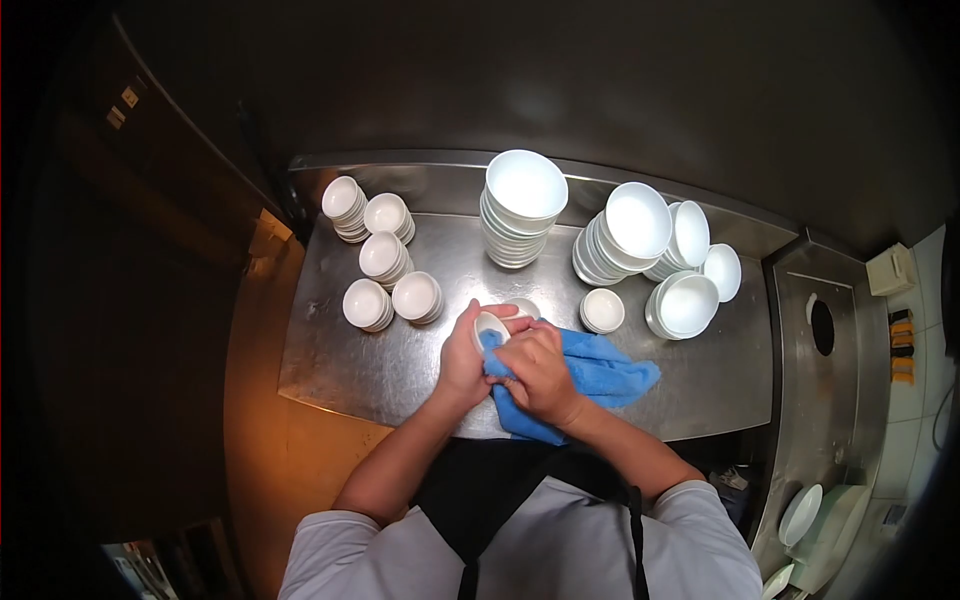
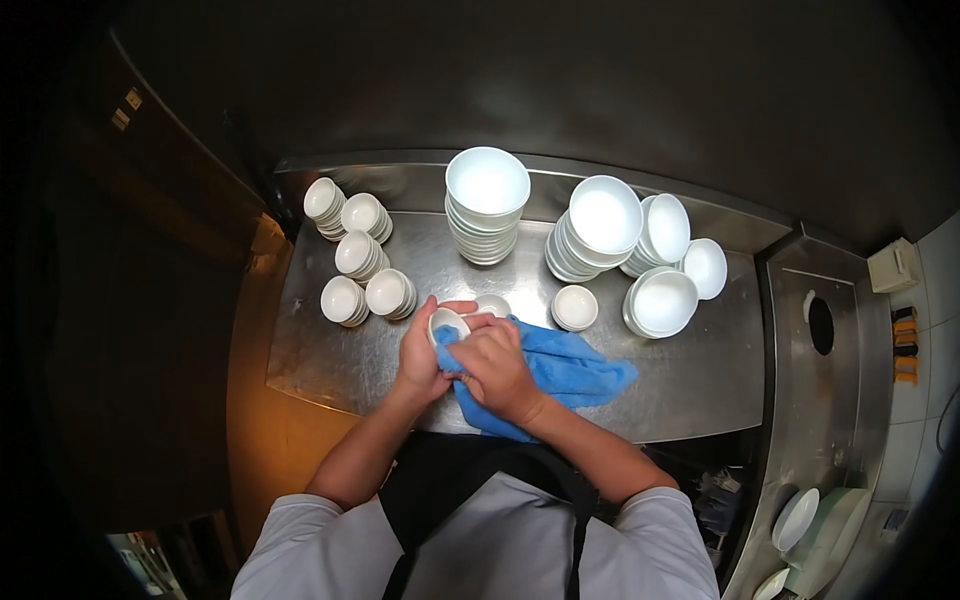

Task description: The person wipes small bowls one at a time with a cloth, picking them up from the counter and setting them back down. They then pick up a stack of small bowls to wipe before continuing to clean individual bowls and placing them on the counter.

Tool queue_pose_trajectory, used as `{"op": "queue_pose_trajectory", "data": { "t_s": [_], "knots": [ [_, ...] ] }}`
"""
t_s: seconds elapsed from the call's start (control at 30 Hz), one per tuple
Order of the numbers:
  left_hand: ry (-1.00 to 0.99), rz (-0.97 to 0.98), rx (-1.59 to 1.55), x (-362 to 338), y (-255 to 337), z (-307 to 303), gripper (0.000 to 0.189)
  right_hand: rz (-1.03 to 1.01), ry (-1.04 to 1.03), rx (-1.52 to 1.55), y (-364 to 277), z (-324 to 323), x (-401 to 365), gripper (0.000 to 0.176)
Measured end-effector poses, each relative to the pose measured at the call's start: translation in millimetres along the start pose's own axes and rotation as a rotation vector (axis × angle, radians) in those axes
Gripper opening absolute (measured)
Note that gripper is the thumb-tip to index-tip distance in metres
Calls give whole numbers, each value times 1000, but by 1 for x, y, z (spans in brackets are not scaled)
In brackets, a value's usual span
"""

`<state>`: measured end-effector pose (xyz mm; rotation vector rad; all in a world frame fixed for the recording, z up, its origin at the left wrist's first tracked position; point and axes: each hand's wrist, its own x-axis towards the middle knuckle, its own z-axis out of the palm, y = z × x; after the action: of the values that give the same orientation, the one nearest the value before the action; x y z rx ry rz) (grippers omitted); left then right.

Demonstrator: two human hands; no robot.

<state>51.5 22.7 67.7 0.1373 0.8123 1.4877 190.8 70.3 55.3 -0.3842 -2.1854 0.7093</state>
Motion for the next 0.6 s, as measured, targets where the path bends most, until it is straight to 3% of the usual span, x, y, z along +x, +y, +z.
{"op": "queue_pose_trajectory", "data": {
  "t_s": [0.07, 0.1, 0.13, 0.2, 0.3, 0.43, 0.53, 0.6],
  "knots": [
    [-154, -233, -163, 3, 8, -18, 57, -152, -46, -208, -2, -8, 7, 34],
    [-140, -251, -133, 0, 9, -14, 52, -197, -56, -257, 2, -9, 5, 33],
    [-251, -272, -178, 3, 8, -21, 54, -248, -66, -306, 6, -9, 5, 32],
    [-474, -310, -268, 11, 2, -44, 57, -79, -10, -117, 7, -8, 3, 25],
    [-44, 131, 83, -9, -6, 1, 53, 260, 159, 133, 14, -4, -6, 19],
    [-208, 103, 218, -19, -17, -5, 41, 764, 289, 350, 37, -9, -16, 20],
    [-170, 258, 511, -26, -19, -12, 35, 807, 441, 158, 45, -9, -8, 22],
    [-53, 361, 549, -25, -18, -3, 29, 708, 452, 151, 18, -9, 0, 24]
  ]
}}
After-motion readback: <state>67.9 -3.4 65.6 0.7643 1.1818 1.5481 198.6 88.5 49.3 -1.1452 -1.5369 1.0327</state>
